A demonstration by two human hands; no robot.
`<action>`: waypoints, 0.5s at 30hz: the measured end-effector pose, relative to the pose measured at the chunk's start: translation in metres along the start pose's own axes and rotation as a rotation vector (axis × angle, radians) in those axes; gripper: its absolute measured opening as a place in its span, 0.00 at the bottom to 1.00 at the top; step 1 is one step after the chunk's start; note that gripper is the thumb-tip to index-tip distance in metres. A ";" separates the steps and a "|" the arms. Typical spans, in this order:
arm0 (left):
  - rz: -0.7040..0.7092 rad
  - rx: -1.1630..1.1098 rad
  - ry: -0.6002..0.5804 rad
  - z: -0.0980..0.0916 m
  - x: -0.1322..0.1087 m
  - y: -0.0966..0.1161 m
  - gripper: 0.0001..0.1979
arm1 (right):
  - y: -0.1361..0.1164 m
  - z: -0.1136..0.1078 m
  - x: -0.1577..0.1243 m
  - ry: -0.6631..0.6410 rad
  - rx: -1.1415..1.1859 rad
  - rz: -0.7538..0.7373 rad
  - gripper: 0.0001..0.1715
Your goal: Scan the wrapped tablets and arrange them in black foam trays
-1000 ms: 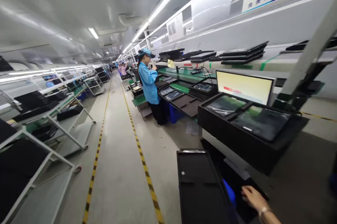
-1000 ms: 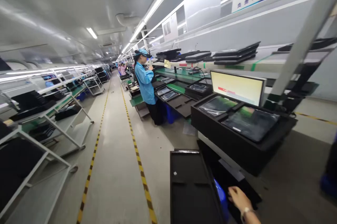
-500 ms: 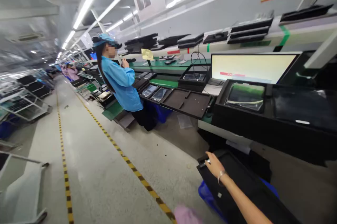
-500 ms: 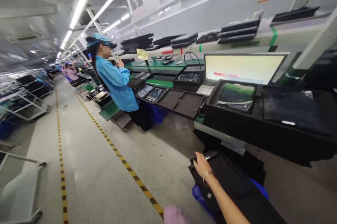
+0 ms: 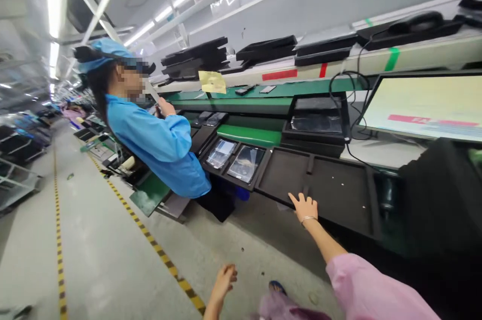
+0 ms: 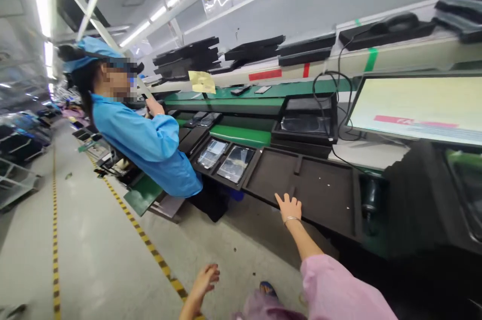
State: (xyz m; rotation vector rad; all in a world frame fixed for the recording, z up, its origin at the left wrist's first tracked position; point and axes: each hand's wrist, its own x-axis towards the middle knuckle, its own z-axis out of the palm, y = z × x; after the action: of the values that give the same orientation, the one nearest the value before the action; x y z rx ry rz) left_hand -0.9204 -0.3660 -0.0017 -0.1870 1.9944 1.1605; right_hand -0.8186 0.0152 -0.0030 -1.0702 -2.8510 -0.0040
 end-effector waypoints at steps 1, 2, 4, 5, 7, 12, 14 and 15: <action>0.004 -0.014 0.000 -0.007 0.016 0.021 0.05 | 0.005 -0.001 0.004 -0.027 0.015 -0.030 0.24; 0.002 -0.023 0.004 -0.014 0.033 0.042 0.05 | 0.011 -0.005 0.005 -0.033 0.036 -0.065 0.18; -0.003 -0.029 0.006 -0.028 0.073 0.090 0.04 | 0.022 -0.019 0.007 0.033 0.076 -0.135 0.12; 0.002 -0.042 -0.004 -0.033 0.096 0.115 0.04 | 0.027 -0.030 0.008 0.095 0.094 -0.159 0.13; 0.026 -0.093 -0.037 -0.038 0.144 0.168 0.06 | 0.029 -0.055 0.013 0.225 0.123 -0.172 0.15; 0.072 -0.196 -0.066 -0.029 0.247 0.278 0.11 | 0.003 -0.116 0.025 0.298 0.191 -0.038 0.19; 0.027 -0.195 -0.057 -0.025 0.272 0.299 0.12 | -0.012 -0.135 0.028 0.284 0.246 0.038 0.21; -0.003 -0.191 -0.056 -0.024 0.281 0.304 0.12 | -0.019 -0.143 0.030 0.288 0.280 0.072 0.23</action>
State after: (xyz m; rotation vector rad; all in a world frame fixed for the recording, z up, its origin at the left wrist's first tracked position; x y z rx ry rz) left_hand -1.2689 -0.1415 0.0092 -0.2517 1.8337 1.3407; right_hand -0.8411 0.0157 0.1431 -1.0188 -2.4662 0.2209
